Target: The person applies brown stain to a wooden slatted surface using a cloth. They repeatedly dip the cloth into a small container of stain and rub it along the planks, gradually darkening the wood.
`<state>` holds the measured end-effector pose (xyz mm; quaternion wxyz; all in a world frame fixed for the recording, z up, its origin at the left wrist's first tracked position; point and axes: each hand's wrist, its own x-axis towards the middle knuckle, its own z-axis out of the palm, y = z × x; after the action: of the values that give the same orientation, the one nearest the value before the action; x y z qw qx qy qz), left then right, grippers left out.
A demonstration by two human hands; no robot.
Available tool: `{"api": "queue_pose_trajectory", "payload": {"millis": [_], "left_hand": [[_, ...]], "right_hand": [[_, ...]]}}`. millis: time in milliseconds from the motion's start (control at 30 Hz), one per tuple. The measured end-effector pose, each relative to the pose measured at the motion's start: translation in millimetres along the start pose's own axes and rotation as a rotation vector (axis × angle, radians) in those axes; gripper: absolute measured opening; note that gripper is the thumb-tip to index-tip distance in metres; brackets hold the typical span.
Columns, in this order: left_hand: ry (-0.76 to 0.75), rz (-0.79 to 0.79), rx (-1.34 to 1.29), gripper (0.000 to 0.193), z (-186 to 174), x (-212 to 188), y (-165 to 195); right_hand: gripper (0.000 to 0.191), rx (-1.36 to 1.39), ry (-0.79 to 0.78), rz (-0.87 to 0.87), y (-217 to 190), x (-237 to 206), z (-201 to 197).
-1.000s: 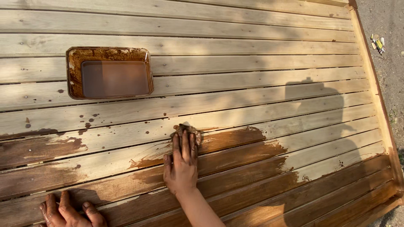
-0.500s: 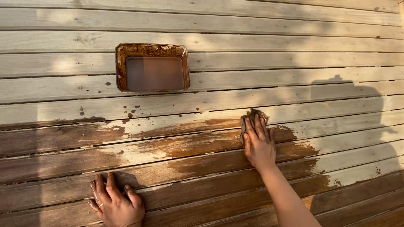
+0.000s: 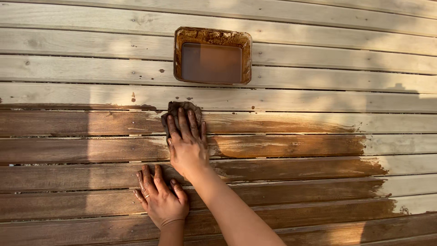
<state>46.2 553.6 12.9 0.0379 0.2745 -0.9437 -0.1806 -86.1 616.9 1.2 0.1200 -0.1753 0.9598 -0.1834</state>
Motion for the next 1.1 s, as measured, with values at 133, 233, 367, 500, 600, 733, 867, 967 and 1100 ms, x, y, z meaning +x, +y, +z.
{"api": "queue_pose_trajectory", "payload": {"millis": [133, 233, 367, 500, 600, 733, 867, 967, 1100], "left_hand": [[-0.036, -0.016, 0.038, 0.062, 0.7, -0.4, -1.9], [-0.042, -0.030, 0.048, 0.060, -1.1, 0.3, 0.1], [-0.055, -0.050, 0.003, 0.060, -6.0, 1.9, 3.2], [-0.058, -0.042, 0.039, 0.060, -6.3, 3.1, 4.4], [-0.086, -0.068, 0.017, 0.058, -5.0, 0.5, -2.4], [0.041, -0.036, -0.152, 0.050, 1.5, -4.8, -13.4], [0.219, -0.003, -0.418, 0.045, 1.2, -12.9, -24.0], [0.207, 0.057, -0.512, 0.048, -10.3, -3.0, -40.5], [0.152, -0.090, -0.100, 0.062, -31.9, 37.1, -71.9]], "right_hand": [[0.062, 0.006, -0.052, -0.311, -6.9, 25.7, -9.0], [0.062, -0.057, -0.110, -0.207, 74.1, 2.6, -51.8], [0.065, -0.271, 0.030, 0.172, 195.7, -58.6, -105.1], [0.063, -0.253, 0.140, 0.557, 218.9, -67.5, -95.6], [0.064, -0.149, 0.141, 0.511, 145.7, -45.8, -56.7], [0.060, -0.101, 0.019, -0.105, 2.4, -25.2, 0.9], [0.056, -0.101, -0.076, -0.393, -22.4, -21.5, -3.4], [0.058, -0.212, -0.151, -0.321, 44.0, -46.1, -42.2], [0.055, -0.275, 0.021, -0.023, 160.1, -117.2, -91.5]]}}
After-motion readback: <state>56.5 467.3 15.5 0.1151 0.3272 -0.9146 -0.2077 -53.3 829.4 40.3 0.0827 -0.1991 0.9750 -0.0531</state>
